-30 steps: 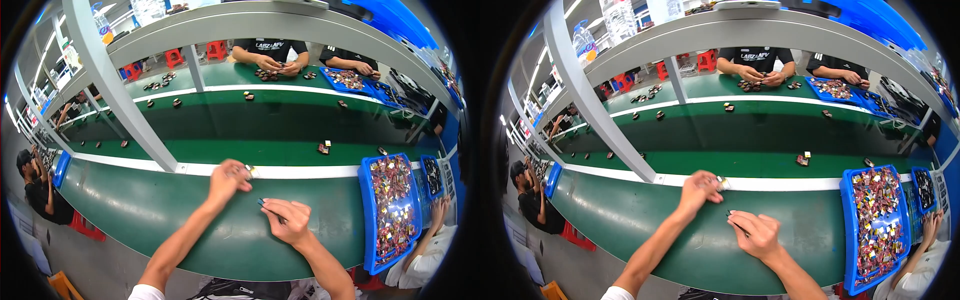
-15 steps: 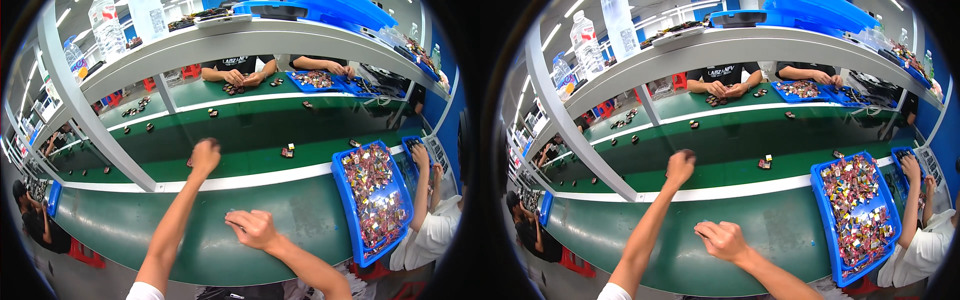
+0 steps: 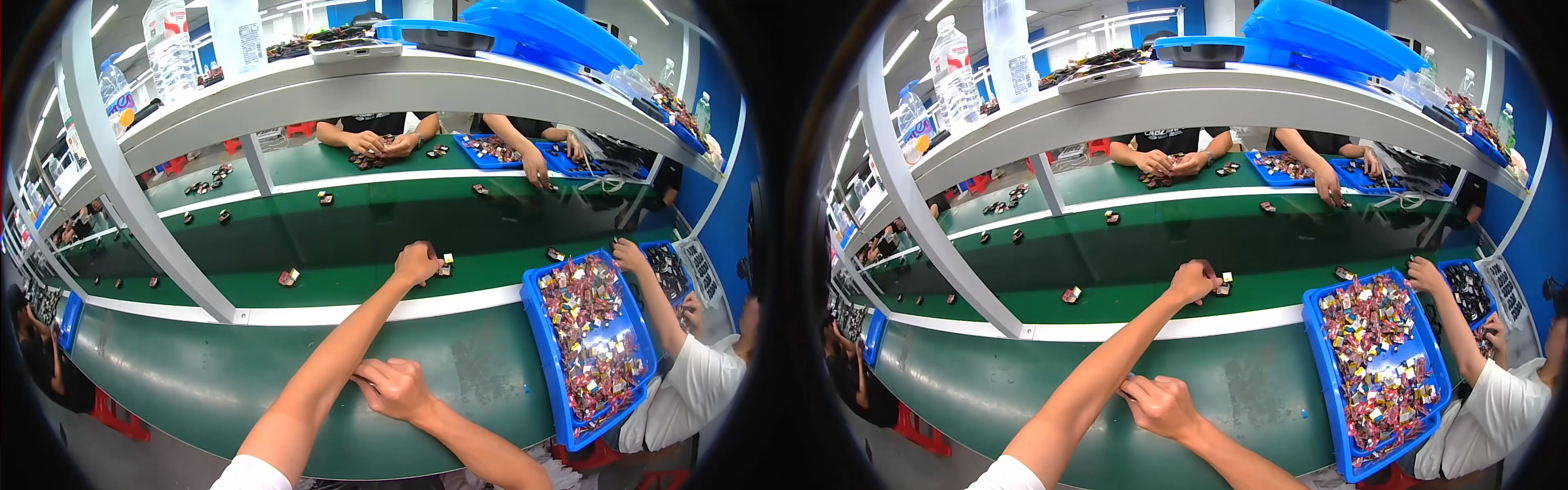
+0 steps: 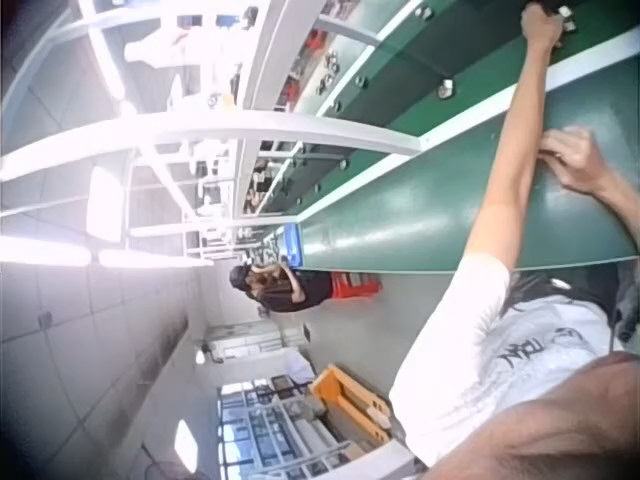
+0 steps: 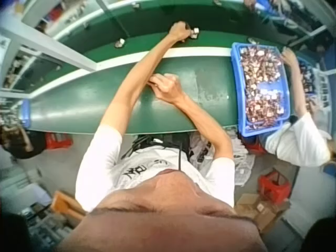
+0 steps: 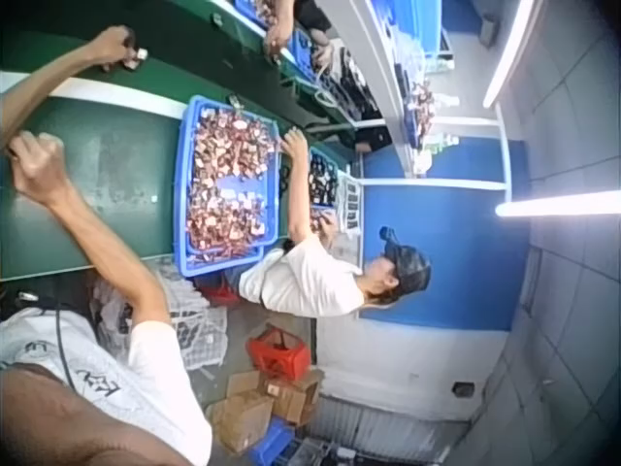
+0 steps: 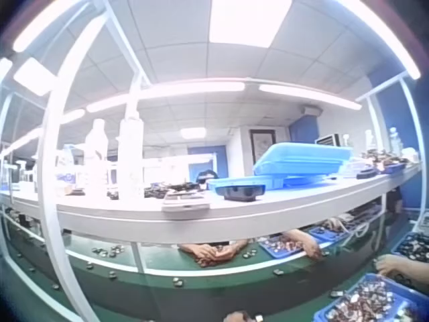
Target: Assembling small electronic components using tweezers on a factory production line.
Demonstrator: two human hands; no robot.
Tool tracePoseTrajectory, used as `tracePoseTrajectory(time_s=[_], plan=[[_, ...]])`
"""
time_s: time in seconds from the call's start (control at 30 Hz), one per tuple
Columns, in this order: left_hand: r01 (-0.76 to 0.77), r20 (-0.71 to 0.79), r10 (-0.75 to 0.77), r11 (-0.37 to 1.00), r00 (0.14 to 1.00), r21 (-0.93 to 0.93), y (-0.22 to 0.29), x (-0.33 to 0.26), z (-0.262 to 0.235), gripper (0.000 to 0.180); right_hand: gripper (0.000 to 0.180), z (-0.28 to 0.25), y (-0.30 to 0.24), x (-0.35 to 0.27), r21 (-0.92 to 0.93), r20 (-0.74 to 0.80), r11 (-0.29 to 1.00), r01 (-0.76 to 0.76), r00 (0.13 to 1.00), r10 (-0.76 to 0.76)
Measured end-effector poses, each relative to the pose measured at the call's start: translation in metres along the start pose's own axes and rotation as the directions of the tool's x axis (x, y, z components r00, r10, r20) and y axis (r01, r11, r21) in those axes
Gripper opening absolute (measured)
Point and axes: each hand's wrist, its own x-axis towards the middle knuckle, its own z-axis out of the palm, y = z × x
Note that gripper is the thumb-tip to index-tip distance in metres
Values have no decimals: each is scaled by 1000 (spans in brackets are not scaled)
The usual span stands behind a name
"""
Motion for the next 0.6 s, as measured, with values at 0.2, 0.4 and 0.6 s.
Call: tracePoseTrajectory(time_s=[0.2,0.4,0.6], plan=[[50,-11,-50,999,999,-20,-6,-10,-5,21,23,2,0,-2,14,13,1000,10,1000,-10],[71,-5,-78,927,997,-368,-14,-85,-49,15,12,7,-1,2,197,-85,974,-108,988,127],[13,-113,-89,834,990,-551,-55,-187,-85,14,10,-3,5,-5,439,129,643,-628,752,647]])
